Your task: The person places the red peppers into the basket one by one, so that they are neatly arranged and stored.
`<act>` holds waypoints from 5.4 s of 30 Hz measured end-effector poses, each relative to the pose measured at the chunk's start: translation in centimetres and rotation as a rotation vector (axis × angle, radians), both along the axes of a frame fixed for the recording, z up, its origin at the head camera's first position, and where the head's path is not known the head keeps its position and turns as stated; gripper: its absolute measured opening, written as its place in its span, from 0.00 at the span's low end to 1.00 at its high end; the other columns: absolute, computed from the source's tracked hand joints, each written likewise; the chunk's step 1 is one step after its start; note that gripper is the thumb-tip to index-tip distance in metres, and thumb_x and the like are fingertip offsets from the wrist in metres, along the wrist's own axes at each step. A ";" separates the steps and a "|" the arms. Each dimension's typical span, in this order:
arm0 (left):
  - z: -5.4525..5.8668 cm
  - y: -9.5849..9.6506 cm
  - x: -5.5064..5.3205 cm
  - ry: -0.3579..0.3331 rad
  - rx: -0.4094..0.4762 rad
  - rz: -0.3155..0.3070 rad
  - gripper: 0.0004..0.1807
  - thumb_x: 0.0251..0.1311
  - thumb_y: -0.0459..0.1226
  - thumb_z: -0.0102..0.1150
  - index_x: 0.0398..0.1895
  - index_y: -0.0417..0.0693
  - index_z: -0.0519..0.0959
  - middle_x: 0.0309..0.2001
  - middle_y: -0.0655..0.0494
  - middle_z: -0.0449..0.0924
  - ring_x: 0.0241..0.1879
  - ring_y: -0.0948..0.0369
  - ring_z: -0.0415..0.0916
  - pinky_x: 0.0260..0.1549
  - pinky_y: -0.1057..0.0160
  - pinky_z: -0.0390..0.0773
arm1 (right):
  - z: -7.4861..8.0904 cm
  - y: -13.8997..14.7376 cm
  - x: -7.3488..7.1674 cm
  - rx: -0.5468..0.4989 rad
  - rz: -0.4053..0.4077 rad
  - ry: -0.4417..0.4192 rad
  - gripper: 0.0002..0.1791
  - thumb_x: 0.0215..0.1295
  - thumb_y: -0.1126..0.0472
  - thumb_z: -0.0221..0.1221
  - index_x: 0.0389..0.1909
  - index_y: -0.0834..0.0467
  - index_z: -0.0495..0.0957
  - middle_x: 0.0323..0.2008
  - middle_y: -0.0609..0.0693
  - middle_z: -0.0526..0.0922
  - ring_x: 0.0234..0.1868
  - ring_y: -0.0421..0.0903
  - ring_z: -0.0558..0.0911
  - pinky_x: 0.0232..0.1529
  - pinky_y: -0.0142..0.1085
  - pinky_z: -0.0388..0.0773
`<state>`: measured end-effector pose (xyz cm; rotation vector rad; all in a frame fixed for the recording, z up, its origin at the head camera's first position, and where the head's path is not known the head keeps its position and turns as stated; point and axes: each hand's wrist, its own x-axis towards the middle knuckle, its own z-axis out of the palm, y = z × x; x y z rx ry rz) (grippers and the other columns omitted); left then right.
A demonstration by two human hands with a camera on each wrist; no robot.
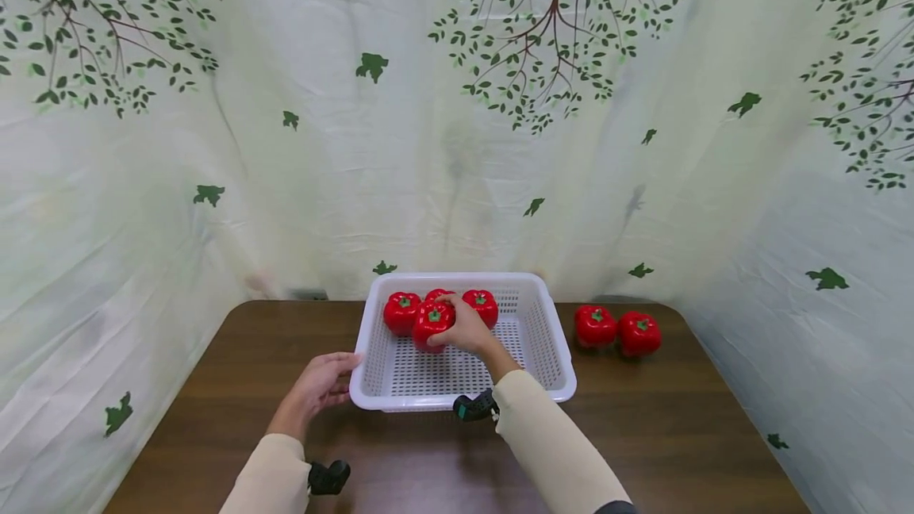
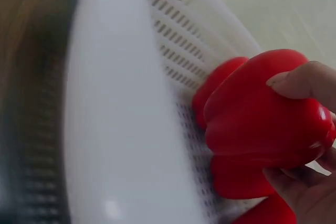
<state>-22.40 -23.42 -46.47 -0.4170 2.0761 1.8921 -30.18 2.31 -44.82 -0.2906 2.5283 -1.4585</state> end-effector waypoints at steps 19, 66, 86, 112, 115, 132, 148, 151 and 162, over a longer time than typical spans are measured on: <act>0.0 0.0 0.1 -0.014 -0.029 0.022 0.26 0.65 0.46 0.58 0.56 0.32 0.71 0.46 0.39 0.79 0.31 0.55 0.81 0.32 0.60 0.82 | -1.7 -4.4 1.1 0.046 0.003 -0.019 0.44 0.41 0.62 0.76 0.63 0.53 0.68 0.57 0.53 0.73 0.57 0.55 0.72 0.50 0.52 0.78; 0.1 -0.2 0.0 -0.027 -0.031 0.012 0.29 0.65 0.49 0.57 0.58 0.33 0.71 0.46 0.42 0.80 0.32 0.56 0.81 0.34 0.59 0.82 | -1.4 0.1 2.8 -0.050 -0.006 0.005 0.39 0.44 0.61 0.75 0.61 0.53 0.70 0.58 0.55 0.74 0.60 0.57 0.71 0.54 0.49 0.77; 0.2 -0.3 0.0 -0.033 -0.036 0.001 0.30 0.65 0.49 0.57 0.59 0.33 0.70 0.48 0.40 0.79 0.32 0.55 0.81 0.33 0.60 0.82 | -1.2 8.3 3.7 -0.204 -0.061 0.040 0.33 0.50 0.65 0.71 0.59 0.59 0.71 0.57 0.62 0.74 0.57 0.63 0.72 0.55 0.51 0.74; 0.4 0.2 -0.4 -0.030 -0.030 -0.023 0.28 0.67 0.47 0.56 0.57 0.31 0.71 0.47 0.40 0.79 0.30 0.56 0.81 0.33 0.60 0.83 | -0.1 19.2 4.5 -0.159 -0.187 0.139 0.31 0.57 0.66 0.67 0.62 0.62 0.68 0.58 0.63 0.74 0.54 0.62 0.76 0.54 0.54 0.75; 0.5 0.4 -0.4 -0.029 -0.032 -0.030 0.30 0.66 0.48 0.56 0.58 0.31 0.70 0.49 0.39 0.78 0.32 0.56 0.80 0.34 0.60 0.82 | -0.1 20.9 4.5 -0.142 -0.199 0.169 0.32 0.58 0.64 0.67 0.62 0.63 0.67 0.58 0.65 0.73 0.54 0.64 0.75 0.54 0.52 0.75; 0.0 -0.2 -0.1 -0.031 -0.009 -0.024 0.30 0.66 0.48 0.57 0.57 0.30 0.70 0.42 0.48 0.81 0.32 0.56 0.81 0.35 0.60 0.83 | -0.8 27.6 4.8 -0.104 -0.424 0.293 0.35 0.59 0.63 0.67 0.66 0.61 0.63 0.63 0.63 0.68 0.63 0.63 0.65 0.56 0.43 0.74; 0.5 -0.3 -0.2 -0.029 -0.012 -0.035 0.28 0.66 0.47 0.57 0.57 0.31 0.71 0.42 0.48 0.81 0.32 0.57 0.81 0.35 0.61 0.83 | -1.4 32.3 2.8 0.010 -0.421 0.048 0.48 0.59 0.60 0.66 0.74 0.60 0.47 0.73 0.68 0.46 0.71 0.69 0.47 0.63 0.65 0.58; 0.3 -0.2 -0.2 -0.032 -0.016 -0.036 0.28 0.67 0.47 0.56 0.57 0.31 0.70 0.43 0.48 0.81 0.32 0.57 0.81 0.35 0.61 0.82 | -1.6 32.4 2.4 0.015 -0.428 -0.004 0.51 0.59 0.59 0.67 0.75 0.59 0.44 0.73 0.67 0.44 0.71 0.69 0.46 0.63 0.65 0.58; 0.2 -0.1 -0.2 -0.025 -0.016 -0.030 0.28 0.66 0.47 0.56 0.57 0.30 0.71 0.43 0.48 0.81 0.32 0.57 0.81 0.34 0.61 0.82 | -2.7 32.9 0.9 0.029 -0.394 -0.128 0.54 0.56 0.69 0.65 0.75 0.61 0.39 0.70 0.73 0.46 0.66 0.73 0.53 0.61 0.63 0.61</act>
